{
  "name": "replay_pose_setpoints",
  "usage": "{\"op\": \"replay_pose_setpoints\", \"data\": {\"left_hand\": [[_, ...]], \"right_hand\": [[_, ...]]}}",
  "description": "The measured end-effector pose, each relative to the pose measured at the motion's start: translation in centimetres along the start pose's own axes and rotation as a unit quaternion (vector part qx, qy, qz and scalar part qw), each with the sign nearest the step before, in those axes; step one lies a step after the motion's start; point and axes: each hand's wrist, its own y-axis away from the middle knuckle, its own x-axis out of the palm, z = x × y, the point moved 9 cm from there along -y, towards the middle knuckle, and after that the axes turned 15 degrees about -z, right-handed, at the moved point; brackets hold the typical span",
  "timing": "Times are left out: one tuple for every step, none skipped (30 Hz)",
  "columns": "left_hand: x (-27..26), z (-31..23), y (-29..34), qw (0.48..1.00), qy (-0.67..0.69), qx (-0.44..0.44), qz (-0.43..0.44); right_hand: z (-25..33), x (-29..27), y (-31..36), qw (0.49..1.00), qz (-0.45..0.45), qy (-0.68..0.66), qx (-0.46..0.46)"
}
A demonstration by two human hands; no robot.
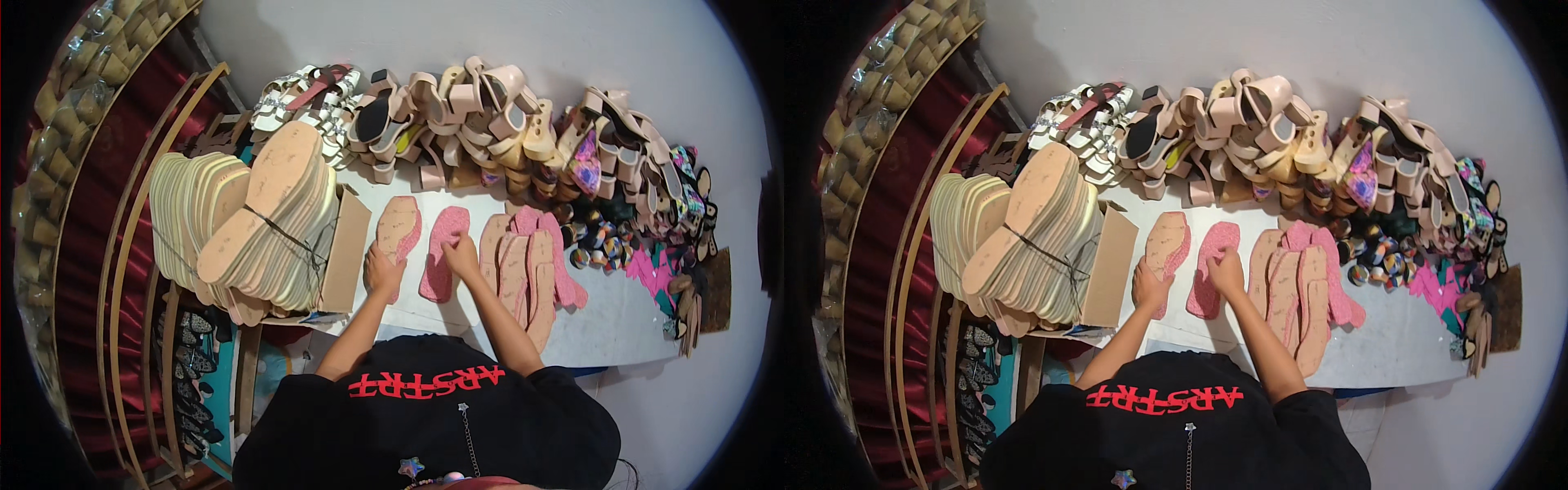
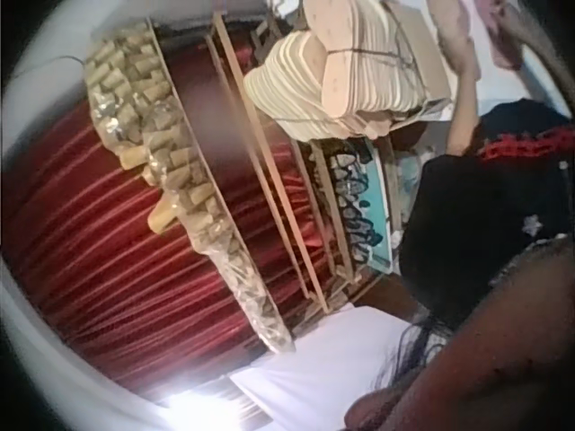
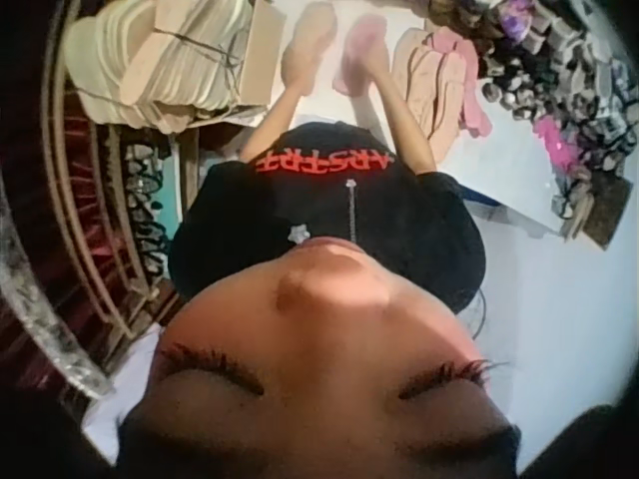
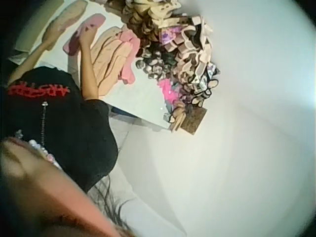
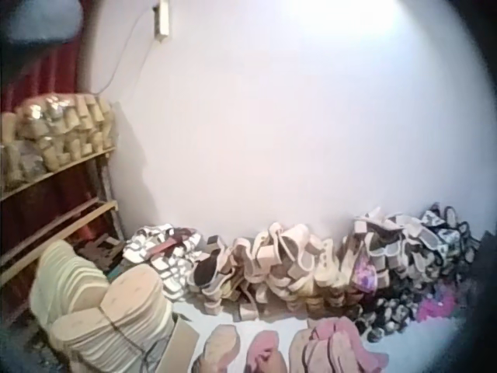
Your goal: Inspecting and sorting various shoe components including insoles and outsoles.
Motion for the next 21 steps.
{"op": "replay_pose_setpoints", "data": {"left_hand": [[0.0, -0.2, -0.2, 1.000, 0.000, 0.003, 0.003], [0.6, 0.4, -0.2, 0.999, 0.007, -0.020, 0.036], [1.1, 0.6, -0.2, 0.997, 0.014, -0.042, 0.070], [1.1, 0.7, -0.2, 0.995, 0.029, -0.048, 0.078], [0.6, 0.4, -0.1, 0.995, 0.028, -0.044, 0.081], [0.0, 0.1, 0.0, 0.995, 0.023, -0.047, 0.081], [-0.4, 0.1, 0.3, 0.995, 0.017, -0.050, 0.080], [-0.7, 0.2, 0.6, 0.997, 0.034, -0.049, 0.057], [-0.7, 0.6, 0.9, 0.997, 0.033, -0.049, 0.057], [-0.8, 0.5, 1.2, 0.998, 0.033, -0.027, 0.050], [-1.1, 0.2, 1.5, 0.998, 0.034, -0.004, 0.045], [-1.1, 0.1, 1.8, 0.998, 0.033, -0.004, 0.046], [-1.1, 0.0, 2.0, 0.999, 0.031, -0.002, 0.045], [-1.1, 0.0, 2.1, 0.999, 0.029, 0.000, 0.045], [-1.1, 0.0, 2.3, 0.998, 0.028, 0.000, 0.047], [-1.1, 0.1, 2.4, 0.999, 0.012, 0.002, 0.048], [-1.1, 0.3, 2.3, 0.999, -0.004, 0.004, 0.048], [-1.1, 0.5, 2.3, 0.999, -0.005, 0.003, 0.049], [-1.0, 0.5, 2.3, 0.999, 0.019, 0.001, 0.051], [-0.9, 0.6, 2.3, 0.998, 0.043, -0.001, 0.054], [-0.8, 0.8, 2.2, 0.998, 0.042, -0.002, 0.056]], "right_hand": [[-1.2, -1.3, 1.5, 0.996, -0.060, 0.064, 0.025], [-1.1, -1.5, 3.1, 0.996, -0.062, 0.063, 0.026], [-1.7, -1.0, 4.7, 0.989, -0.017, 0.136, 0.060], [-2.4, -0.5, 6.0, 0.974, 0.029, 0.207, 0.093], [-2.3, -0.4, 6.6, 0.973, 0.026, 0.206, 0.097], [-2.0, -0.4, 7.1, 0.972, 0.015, 0.219, 0.086], [-1.6, -0.3, 7.6, 0.970, 0.004, 0.233, 0.075], [-0.7, -0.6, 7.9, 0.970, -0.008, 0.230, 0.083], [-0.2, -0.4, 8.2, 0.970, -0.007, 0.229, 0.083], [0.4, -0.6, 8.3, 0.966, -0.031, 0.244, 0.077], [0.7, -0.9, 8.3, 0.962, -0.056, 0.259, 0.072], [0.7, -0.9, 8.2, 0.962, -0.055, 0.259, 0.073], [0.6, -0.5, 8.0, 0.962, -0.039, 0.260, 0.077], [0.3, -0.2, 8.0, 0.961, -0.024, 0.262, 0.082], [0.0, -0.1, 8.1, 0.961, -0.023, 0.263, 0.084], [-0.2, -0.1, 8.2, 0.963, -0.021, 0.257, 0.083], [-0.2, -0.1, 8.2, 0.965, -0.019, 0.250, 0.082], [-0.3, -0.2, 8.4, 0.964, -0.018, 0.250, 0.083], [0.1, -0.6, 8.5, 0.967, -0.041, 0.242, 0.065], [0.5, -0.9, 8.6, 0.969, -0.065, 0.234, 0.048], [0.4, -0.8, 8.7, 0.969, -0.063, 0.235, 0.049]]}}
